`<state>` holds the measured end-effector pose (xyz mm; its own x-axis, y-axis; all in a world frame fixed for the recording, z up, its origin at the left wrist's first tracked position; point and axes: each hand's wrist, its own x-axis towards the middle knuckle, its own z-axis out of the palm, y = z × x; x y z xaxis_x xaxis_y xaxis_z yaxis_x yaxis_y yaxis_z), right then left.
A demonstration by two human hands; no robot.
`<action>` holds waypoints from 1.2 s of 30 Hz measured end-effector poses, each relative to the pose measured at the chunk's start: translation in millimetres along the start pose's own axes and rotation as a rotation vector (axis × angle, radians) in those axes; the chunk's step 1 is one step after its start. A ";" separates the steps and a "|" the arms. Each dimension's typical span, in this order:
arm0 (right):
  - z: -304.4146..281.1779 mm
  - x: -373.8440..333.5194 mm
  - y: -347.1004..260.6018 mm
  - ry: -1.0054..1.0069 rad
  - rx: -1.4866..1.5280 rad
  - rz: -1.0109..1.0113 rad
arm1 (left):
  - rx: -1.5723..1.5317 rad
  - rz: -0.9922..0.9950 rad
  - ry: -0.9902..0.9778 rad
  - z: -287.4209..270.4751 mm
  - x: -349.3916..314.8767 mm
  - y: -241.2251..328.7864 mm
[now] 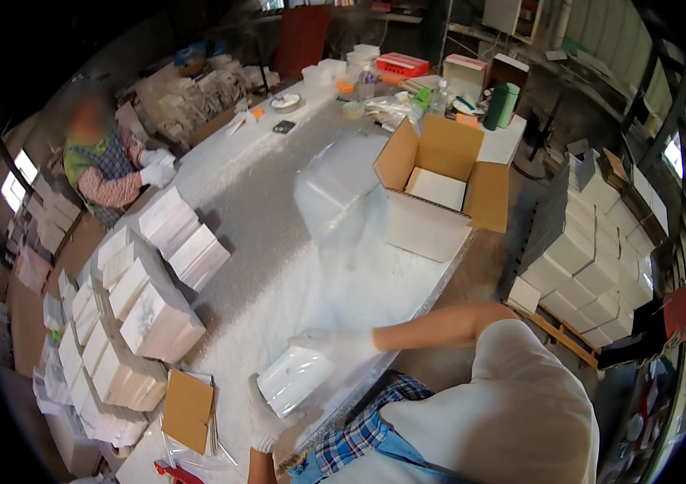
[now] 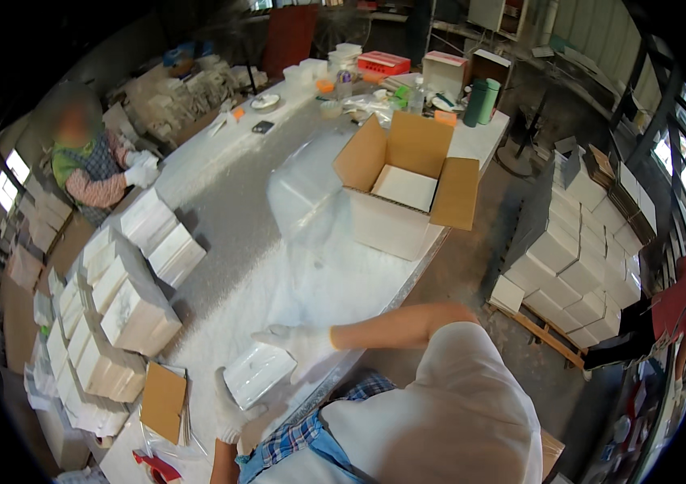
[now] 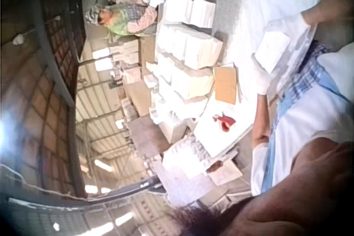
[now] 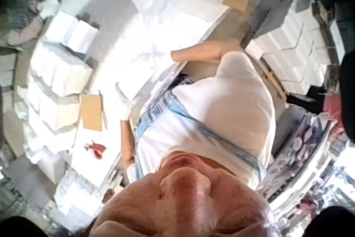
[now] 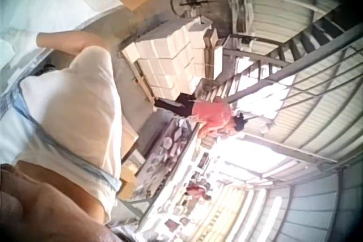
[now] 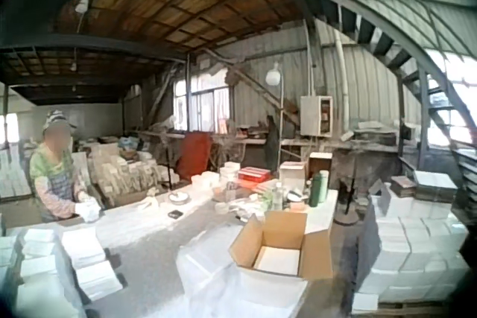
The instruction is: The person wraps rectangular white tiles in plastic wrap at a workbench. They pick up tiles, wrap them, and place them into a cardboard box. Another person is visible in the background working at a separate station.
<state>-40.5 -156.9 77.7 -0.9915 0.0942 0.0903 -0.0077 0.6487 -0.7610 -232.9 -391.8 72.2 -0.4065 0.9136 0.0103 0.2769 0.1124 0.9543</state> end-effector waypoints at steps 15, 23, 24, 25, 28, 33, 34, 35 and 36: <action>-137.3 -20.1 -52.6 -0.058 -0.518 -0.071 | 0.242 0.014 0.045 30.6 -18.7 4.1; -319.1 -111.0 7.8 0.409 -0.474 0.726 | 0.205 0.008 0.036 34.0 -17.5 17.5; -311.7 -115.8 21.1 0.340 -0.167 0.835 | 0.194 0.018 0.038 34.0 -17.2 14.4; -296.2 -117.5 36.0 0.260 0.149 0.927 | 0.234 0.020 0.050 32.4 -19.5 12.3; -262.6 -121.2 71.1 0.205 0.028 0.746 | 0.278 0.013 0.045 31.9 -18.9 12.6; -240.0 -102.9 56.9 0.355 -0.474 0.886 | 0.240 0.042 0.027 25.5 -19.4 -10.3; -236.5 -103.3 53.5 0.388 -0.565 0.890 | 0.242 0.040 0.028 27.0 -18.5 -8.7; -234.7 -106.8 54.3 0.408 -0.581 0.850 | 0.243 0.039 0.029 28.1 -17.6 -6.7; -233.8 -113.8 58.0 0.428 -0.596 0.810 | 0.244 0.038 0.029 29.5 -16.4 -3.6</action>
<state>102.3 46.6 173.5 -0.5459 0.8378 0.0068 0.8051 0.5268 -0.2727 -201.5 -395.7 59.7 -0.4159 0.9076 0.0571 0.4934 0.1725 0.8525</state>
